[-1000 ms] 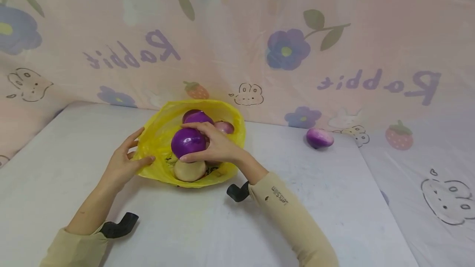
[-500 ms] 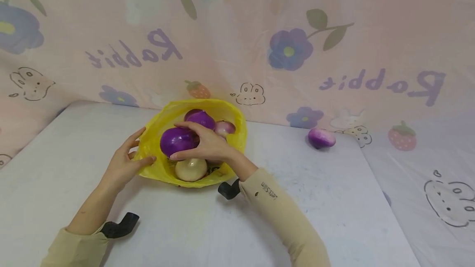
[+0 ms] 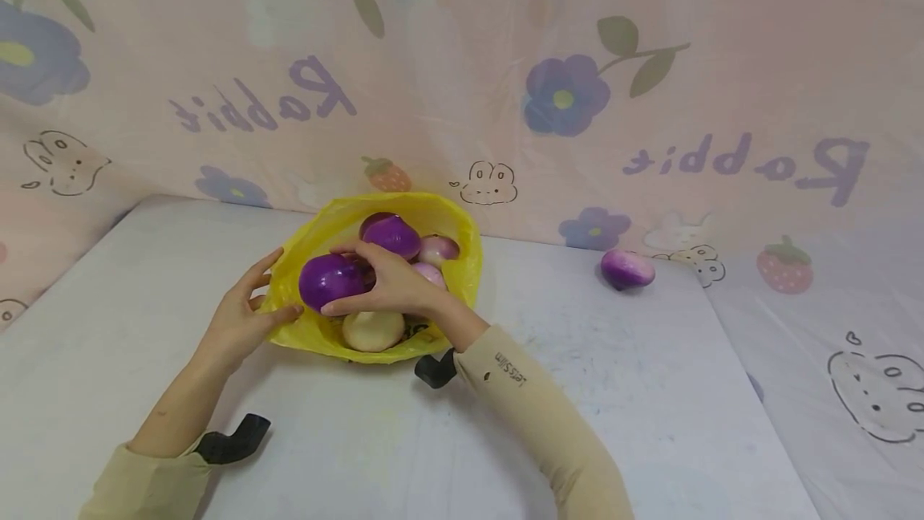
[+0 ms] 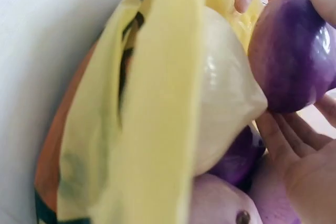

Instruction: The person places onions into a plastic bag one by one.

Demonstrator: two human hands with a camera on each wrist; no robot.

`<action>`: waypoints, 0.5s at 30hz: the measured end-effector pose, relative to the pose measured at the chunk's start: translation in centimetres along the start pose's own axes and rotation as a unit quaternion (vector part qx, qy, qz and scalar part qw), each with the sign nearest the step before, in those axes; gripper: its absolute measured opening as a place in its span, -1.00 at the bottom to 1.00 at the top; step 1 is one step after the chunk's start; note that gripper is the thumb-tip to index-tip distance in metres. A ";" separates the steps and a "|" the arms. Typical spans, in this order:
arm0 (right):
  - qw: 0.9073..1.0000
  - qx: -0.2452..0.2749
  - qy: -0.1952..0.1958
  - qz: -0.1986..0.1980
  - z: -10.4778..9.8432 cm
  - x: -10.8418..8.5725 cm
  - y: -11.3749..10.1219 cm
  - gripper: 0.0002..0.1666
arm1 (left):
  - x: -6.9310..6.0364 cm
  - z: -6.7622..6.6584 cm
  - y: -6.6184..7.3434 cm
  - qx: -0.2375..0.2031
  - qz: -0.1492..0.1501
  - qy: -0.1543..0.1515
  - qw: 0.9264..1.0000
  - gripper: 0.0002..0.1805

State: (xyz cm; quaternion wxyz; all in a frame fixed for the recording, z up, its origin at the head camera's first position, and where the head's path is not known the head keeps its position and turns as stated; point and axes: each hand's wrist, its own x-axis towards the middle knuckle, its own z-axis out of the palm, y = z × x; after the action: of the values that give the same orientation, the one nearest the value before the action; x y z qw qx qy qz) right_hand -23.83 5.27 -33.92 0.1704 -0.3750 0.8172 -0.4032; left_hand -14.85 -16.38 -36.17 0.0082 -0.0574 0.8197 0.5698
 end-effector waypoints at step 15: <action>1.000 -0.014 0.017 -0.005 1.1 1.2 0.1 -0.03 | -0.1 -0.1 0.1 0.004 -0.007 -0.007 1.000 -0.05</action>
State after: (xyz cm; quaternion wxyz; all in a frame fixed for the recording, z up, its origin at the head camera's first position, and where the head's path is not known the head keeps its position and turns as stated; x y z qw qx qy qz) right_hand -23.99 3.82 -34.68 0.1494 -0.3744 0.8237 -0.3988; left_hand -14.74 -16.46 -36.05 0.0182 -0.0596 0.8216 0.5667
